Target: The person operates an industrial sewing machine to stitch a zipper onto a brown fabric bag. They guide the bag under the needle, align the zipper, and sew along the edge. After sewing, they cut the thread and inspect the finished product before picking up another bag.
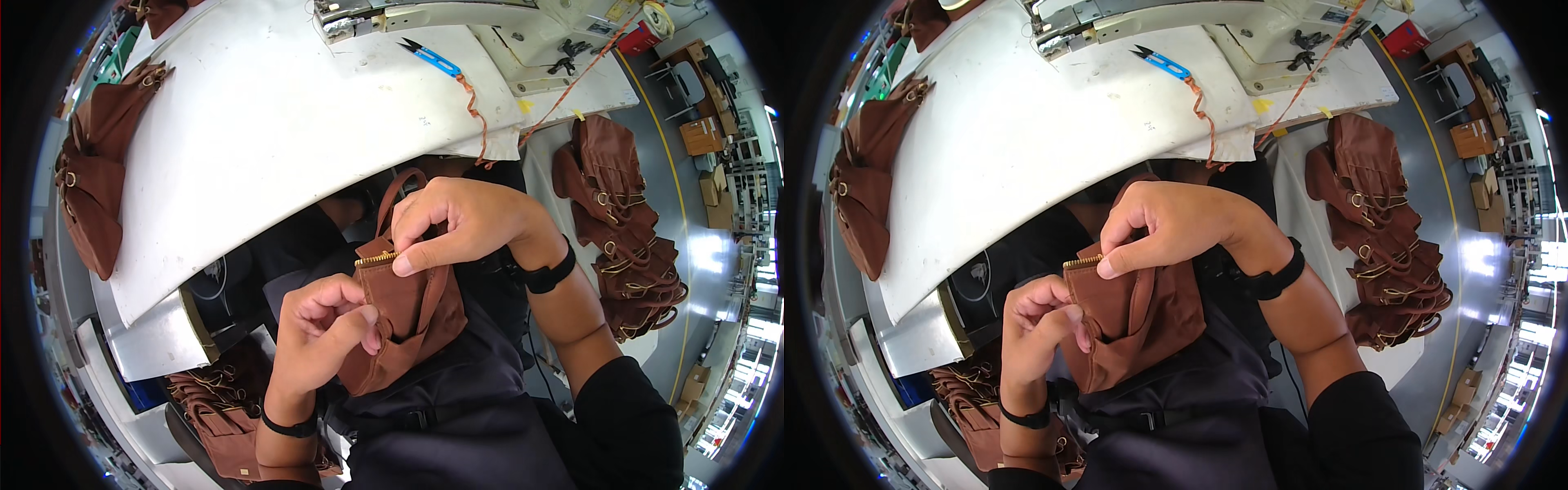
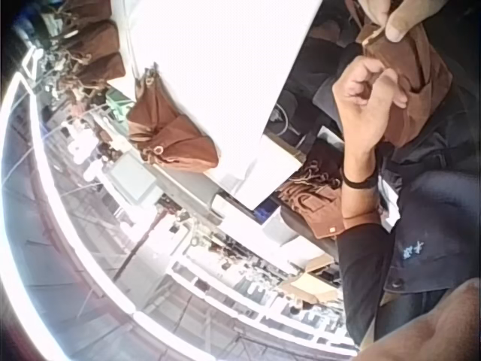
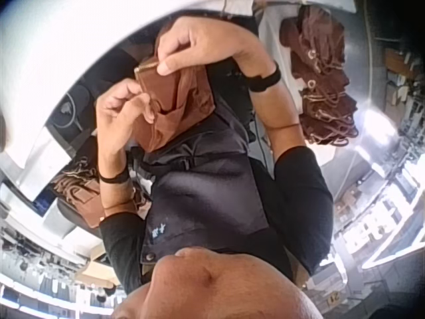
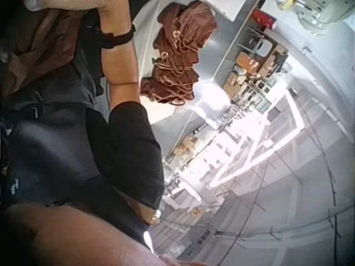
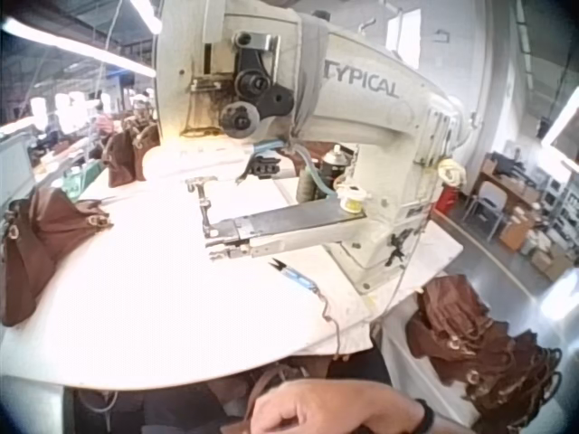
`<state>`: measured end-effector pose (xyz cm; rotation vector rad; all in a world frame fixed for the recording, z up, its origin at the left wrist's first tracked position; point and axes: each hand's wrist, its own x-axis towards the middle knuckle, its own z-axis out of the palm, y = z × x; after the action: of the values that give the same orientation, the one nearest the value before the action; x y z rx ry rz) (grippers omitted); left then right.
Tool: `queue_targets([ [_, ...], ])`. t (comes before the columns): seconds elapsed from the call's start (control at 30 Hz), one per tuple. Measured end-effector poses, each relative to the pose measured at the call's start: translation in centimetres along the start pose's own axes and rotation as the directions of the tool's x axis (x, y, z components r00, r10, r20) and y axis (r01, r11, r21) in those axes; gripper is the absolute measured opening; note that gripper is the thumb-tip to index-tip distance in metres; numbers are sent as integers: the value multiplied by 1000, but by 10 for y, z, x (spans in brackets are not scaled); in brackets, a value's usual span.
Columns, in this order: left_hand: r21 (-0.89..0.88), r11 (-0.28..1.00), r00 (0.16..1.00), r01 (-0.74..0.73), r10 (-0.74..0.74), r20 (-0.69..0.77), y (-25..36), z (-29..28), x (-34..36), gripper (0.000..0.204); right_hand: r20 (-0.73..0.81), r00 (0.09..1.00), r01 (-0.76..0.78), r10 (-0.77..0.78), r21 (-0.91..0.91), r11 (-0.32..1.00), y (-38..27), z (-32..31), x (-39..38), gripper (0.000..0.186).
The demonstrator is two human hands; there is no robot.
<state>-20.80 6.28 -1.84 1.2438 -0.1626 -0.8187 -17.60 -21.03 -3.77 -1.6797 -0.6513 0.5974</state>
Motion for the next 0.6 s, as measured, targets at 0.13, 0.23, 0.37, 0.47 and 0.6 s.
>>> queue_targets([
  [0.13, -1, 1000, 1000, 1, -1, -26, 0, 3, -1, 7, 2, 1000, -4, 4, -19, 1000, 1, 0, -1, 20],
  [0.23, 46, 999, 1000, 21, -20, -24, 4, 4, -1, 8, -25, 1000, 2, -2, -16, 1000, -1, 2, -2, 21],
  [0.37, 70, 998, 999, 6, -4, -33, 3, 5, -1, 9, -18, 1000, 6, -6, -34, 999, 4, 3, -3, 21],
  [0.47, 56, 998, 998, -18, 21, -51, 0, 6, -2, 9, -21, 1000, 2, -3, -28, 1000, 1, 3, -2, 21],
  [0.6, 107, 994, 998, -32, 38, -50, 0, 6, -2, 9, -25, 1000, -10, 9, -24, 1000, 0, 4, -2, 21],
])
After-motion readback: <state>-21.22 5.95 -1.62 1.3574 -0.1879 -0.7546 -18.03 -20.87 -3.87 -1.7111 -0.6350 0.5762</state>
